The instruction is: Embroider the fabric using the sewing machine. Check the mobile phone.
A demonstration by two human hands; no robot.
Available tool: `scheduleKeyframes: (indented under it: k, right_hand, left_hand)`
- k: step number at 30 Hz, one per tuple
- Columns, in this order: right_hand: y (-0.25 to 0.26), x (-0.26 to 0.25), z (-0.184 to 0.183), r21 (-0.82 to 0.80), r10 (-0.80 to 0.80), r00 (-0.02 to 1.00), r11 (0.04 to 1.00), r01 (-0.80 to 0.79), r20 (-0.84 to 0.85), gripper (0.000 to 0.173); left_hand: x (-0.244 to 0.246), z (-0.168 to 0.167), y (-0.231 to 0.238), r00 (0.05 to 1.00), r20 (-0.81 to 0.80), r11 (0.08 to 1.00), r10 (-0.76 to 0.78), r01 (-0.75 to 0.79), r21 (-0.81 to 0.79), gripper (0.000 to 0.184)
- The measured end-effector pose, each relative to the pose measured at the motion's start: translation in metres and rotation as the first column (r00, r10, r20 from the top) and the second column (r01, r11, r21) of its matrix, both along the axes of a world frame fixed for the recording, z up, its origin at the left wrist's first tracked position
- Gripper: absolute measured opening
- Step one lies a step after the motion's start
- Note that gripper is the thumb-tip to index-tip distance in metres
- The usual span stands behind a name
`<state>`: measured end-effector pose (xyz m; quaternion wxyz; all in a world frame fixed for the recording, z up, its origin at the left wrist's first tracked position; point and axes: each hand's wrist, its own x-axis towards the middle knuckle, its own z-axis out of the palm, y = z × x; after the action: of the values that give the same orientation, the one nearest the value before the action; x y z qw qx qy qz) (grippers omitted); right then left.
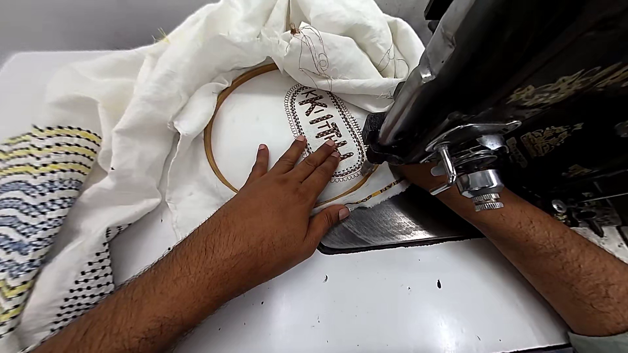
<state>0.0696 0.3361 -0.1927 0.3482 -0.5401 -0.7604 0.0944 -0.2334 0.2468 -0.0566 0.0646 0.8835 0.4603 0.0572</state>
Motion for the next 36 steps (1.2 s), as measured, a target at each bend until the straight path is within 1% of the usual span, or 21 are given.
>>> scheduleKeyframes:
  k: [4, 8, 14, 17, 20, 23, 26, 28, 30, 32, 33, 35, 36]
  right_hand:
    - [0.0, 0.0, 0.0, 0.024, -0.013, 0.998, 1.0, 0.011, 0.063, 0.042]
    - [-0.001, 0.003, 0.001, 0.03, -0.009, 0.99, 1.0, 0.005, 0.141, 0.038]
    - [-0.002, 0.005, 0.001, 0.017, 0.002, 0.997, 1.0, -0.003, 0.081, 0.038]
    - [0.001, 0.003, 0.002, 0.039, 0.004, 0.999, 0.999, -0.005, 0.035, 0.038]
    - [0.005, 0.001, 0.001, 0.051, -0.016, 0.998, 0.999, 0.012, 0.061, 0.043]
    - [0.007, 0.003, 0.004, 0.047, -0.02, 0.997, 0.999, 0.016, 0.077, 0.042]
    - [0.007, 0.006, 0.003, 0.033, -0.008, 0.998, 0.999, 0.006, 0.055, 0.044]
    - [0.006, 0.006, 0.002, 0.051, -0.02, 0.999, 0.999, 0.017, 0.048, 0.044]
    - [0.0, -0.002, 0.014, 0.077, -0.042, 0.997, 0.996, 0.037, 0.064, 0.043]
    - [-0.014, -0.018, 0.05, -0.023, -0.07, 0.992, 0.997, 0.072, 0.105, 0.044]
    - [-0.013, -0.019, 0.049, -0.008, -0.074, 0.993, 0.997, 0.075, 0.094, 0.044]
    - [0.001, -0.006, 0.014, 0.098, -0.045, 0.998, 0.994, 0.039, 0.055, 0.045]
    - [0.006, -0.001, 0.005, 0.111, -0.022, 0.999, 0.994, 0.018, 0.037, 0.045]
  left_hand:
    - [0.0, 0.0, 0.0, 1.0, 0.0, 1.0, -0.002, 0.002, -0.001, 0.075]
    - [0.001, 0.0, -0.001, 1.0, 0.001, 1.0, -0.007, 0.007, 0.002, 0.075]
    - [0.001, -0.001, -0.001, 1.0, 0.011, 1.0, -0.009, 0.009, 0.004, 0.074]
    - [0.002, -0.001, -0.001, 1.0, 0.005, 1.0, 0.0, 0.0, 0.005, 0.075]
    - [0.003, -0.001, 0.0, 1.0, -0.002, 1.0, 0.0, 0.0, 0.008, 0.075]
    - [0.004, -0.003, 0.001, 1.0, 0.009, 1.0, -0.009, 0.009, 0.012, 0.074]
    - [0.004, -0.003, 0.001, 1.0, 0.019, 1.0, -0.014, 0.014, 0.019, 0.074]
    - [0.003, -0.002, 0.001, 1.0, 0.014, 1.0, -0.01, 0.01, 0.01, 0.074]
    - [0.003, -0.002, 0.001, 1.0, 0.018, 1.0, -0.006, 0.006, 0.01, 0.074]
    - [0.003, -0.002, 0.001, 1.0, 0.021, 1.0, -0.001, 0.001, 0.008, 0.074]
    - [0.003, -0.002, 0.002, 1.0, 0.021, 1.0, 0.0, 0.0, 0.01, 0.074]
    - [0.003, -0.002, 0.002, 1.0, 0.017, 1.0, -0.004, 0.003, 0.017, 0.075]
    - [0.003, -0.002, 0.002, 1.0, 0.013, 1.0, -0.004, 0.004, 0.016, 0.075]
